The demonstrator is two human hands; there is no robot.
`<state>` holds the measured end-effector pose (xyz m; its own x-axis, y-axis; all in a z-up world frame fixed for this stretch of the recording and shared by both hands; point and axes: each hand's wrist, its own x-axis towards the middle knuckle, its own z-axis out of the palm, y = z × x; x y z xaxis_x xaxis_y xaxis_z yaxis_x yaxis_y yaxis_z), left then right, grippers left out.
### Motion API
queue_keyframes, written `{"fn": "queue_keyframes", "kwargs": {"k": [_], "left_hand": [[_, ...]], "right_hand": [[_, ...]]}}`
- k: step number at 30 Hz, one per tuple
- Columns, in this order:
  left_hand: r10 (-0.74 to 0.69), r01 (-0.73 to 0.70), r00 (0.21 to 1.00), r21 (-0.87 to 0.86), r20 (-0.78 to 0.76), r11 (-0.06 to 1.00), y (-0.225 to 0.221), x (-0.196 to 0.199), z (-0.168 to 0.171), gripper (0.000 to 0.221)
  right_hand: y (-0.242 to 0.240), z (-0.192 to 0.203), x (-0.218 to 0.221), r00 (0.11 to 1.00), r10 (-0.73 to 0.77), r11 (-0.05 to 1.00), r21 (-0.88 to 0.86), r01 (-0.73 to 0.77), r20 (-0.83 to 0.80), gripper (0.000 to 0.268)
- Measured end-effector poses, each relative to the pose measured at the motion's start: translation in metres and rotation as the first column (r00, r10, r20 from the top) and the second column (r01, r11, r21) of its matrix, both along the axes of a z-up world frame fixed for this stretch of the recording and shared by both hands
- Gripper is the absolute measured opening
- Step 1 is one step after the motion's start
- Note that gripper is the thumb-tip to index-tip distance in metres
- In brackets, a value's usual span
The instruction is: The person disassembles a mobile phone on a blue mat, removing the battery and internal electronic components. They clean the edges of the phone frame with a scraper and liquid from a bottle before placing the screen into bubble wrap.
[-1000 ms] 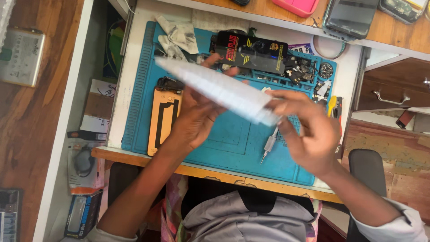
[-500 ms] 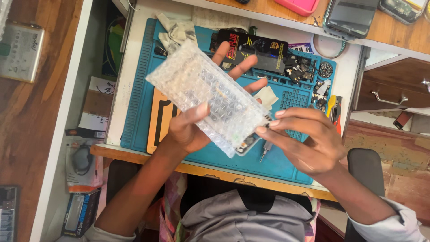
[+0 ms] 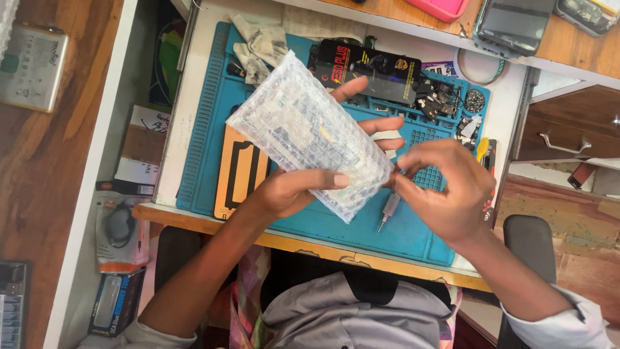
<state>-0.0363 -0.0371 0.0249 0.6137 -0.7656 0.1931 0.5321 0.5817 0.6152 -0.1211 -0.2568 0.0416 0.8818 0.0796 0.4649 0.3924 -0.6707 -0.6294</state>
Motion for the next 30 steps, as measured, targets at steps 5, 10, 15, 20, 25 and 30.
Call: {"fn": "queue_keyframes", "kwargs": {"k": [5,10,15,20,25,30], "left_hand": [[0.077,-0.073,0.996,0.068,-0.055,0.995,0.002,0.004,-0.004,0.097],[0.204,-0.219,0.974,0.179,0.096,0.959,-0.002,0.006,-0.011,0.098],[0.239,-0.325,0.917,0.253,0.319,0.911,-0.008,0.009,-0.021,0.089],[0.158,-0.225,0.953,0.257,0.259,0.94,-0.008,0.003,-0.019,0.085],[0.267,-0.378,0.906,0.343,0.328,0.86,-0.01,-0.002,-0.011,0.08],[0.276,-0.538,0.751,0.314,0.6,0.782,0.001,-0.003,-0.008,0.078]], "right_hand": [[-0.003,-0.002,0.02,0.823,0.282,0.738,0.659,0.143,-0.494,0.054],[-0.011,-0.016,0.022,0.583,0.637,0.424,0.861,0.282,-0.504,0.038],[-0.017,-0.041,0.011,0.705,0.496,0.432,0.848,0.306,-0.507,0.03],[-0.026,-0.062,0.005,0.709,0.52,0.383,0.872,0.307,-0.477,0.02],[-0.007,-0.036,0.021,0.698,0.538,0.258,0.881,0.397,-0.472,0.032],[0.013,-0.006,0.042,0.725,0.455,0.413,0.844,0.343,-0.517,0.039]]}}
